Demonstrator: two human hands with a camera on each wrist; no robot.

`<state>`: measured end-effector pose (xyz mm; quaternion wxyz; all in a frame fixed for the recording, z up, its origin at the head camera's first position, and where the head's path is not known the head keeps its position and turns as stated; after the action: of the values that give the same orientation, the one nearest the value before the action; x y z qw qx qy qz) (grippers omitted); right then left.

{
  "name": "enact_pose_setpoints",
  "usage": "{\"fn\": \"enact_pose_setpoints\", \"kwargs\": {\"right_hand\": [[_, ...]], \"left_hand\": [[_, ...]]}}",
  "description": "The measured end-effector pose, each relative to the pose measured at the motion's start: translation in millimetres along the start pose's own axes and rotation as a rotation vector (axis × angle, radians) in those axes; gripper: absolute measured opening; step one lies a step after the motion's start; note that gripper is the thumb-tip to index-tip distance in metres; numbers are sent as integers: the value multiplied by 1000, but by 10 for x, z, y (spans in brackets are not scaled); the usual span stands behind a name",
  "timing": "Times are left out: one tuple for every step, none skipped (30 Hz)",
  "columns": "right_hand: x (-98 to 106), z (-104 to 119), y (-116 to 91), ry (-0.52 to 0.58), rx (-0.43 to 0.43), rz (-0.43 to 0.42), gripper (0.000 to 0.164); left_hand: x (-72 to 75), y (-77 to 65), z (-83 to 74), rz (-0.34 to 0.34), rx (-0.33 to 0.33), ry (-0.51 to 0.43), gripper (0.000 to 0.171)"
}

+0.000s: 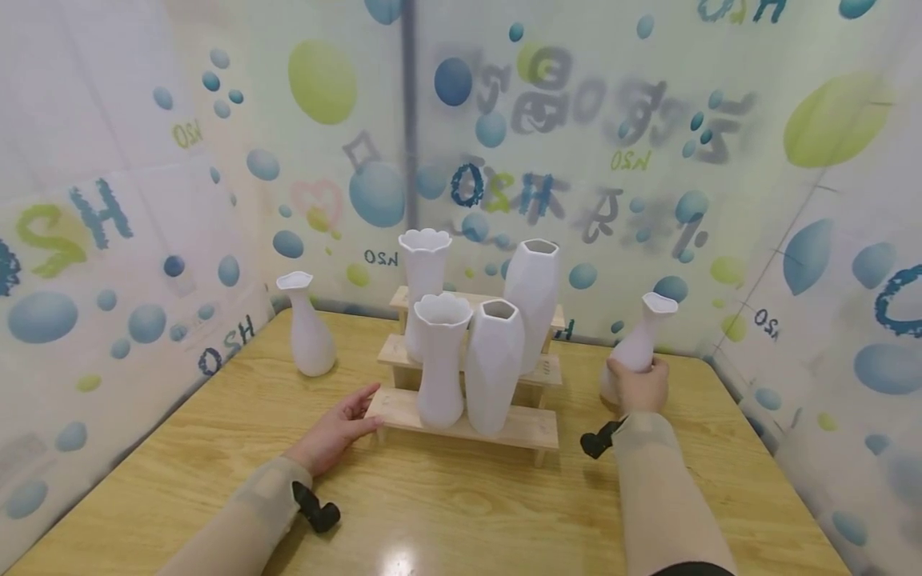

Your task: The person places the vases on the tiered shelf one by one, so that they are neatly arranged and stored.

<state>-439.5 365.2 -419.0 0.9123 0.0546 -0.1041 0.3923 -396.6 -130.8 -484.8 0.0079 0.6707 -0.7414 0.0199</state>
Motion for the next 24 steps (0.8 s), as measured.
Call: {"fn": "enact_pose_setpoints", "kwargs": {"right_hand": [[5,21,2,-7,11,0,93],[8,41,6,-15,23,1,93],[11,61,10,-17,32,1,93],[11,82,16,-13,40,3,92],[14,107,15,-12,50,2,92],[16,131,15,-8,58,3,91],[20,159,10,-9,68,2,90],[24,184,6,-7,78,2,90],[30,212,-4,-6,83,1,89],[36,241,-13,-11,88,2,89],[42,272,-23,-21,96,4,89],[48,301,-29,-25,103,10,89],[55,332,-38,-31,109,16,89],[61,364,-45,-37,117,23,90],[66,394,-52,-33,119,33,90],[69,425,-59,-30,123,45,91],[73,457,-68,-28,129,57,92],[76,489,-76,-26,134,68,93],[81,524,-87,-24,140,77,93],[88,558,-98,-25,146,84,94],[91,591,-108,-22,151,94,94],[97,625,-121,-27,157,104,94],[101,660,-131,-28,164,112,94],[106,694,-141,-29,171,120,94]], "left_hand": [[1,0,0,0,-1,0,75],[0,0,1,2,-2,1,75],[-1,1,-1,3,-4,0,75],[-1,1,-2,3,-5,-2,75],[-1,1,-4,3,-6,-2,75],[-2,0,-3,3,-5,0,75],[-3,0,-3,4,-3,3,75],[-3,-1,-5,5,-2,4,75],[-4,-2,-6,5,0,4,75],[-4,-3,-6,5,1,4,75],[-4,-5,-7,5,3,5,75],[-4,-6,-8,5,4,4,76],[-5,-7,-10,6,3,5,75],[-4,-7,-11,5,3,4,75],[-4,-7,-11,4,3,3,75],[-4,-6,-12,2,2,2,75],[-3,-7,-13,0,1,1,75],[-4,-6,-13,1,-1,2,74],[-5,-5,-12,0,-1,1,74],[-4,-4,-12,-2,-2,0,74],[-6,-5,-12,-1,-2,0,74],[-7,-6,-12,-1,-3,0,74],[-8,-8,-13,0,-2,0,74],[-10,-8,-12,1,-2,0,74]]}}
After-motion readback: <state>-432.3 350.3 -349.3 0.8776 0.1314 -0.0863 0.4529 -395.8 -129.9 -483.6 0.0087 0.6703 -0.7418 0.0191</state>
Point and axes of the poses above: each hand's wrist, its own y-axis towards the middle knuckle, its own x-axis out of the back of the hand, z = x × y, the point moved 7 cm from there along y, towards the middle knuckle, and after that the axes turned 10 degrees about -z, right-handed, at the moved point
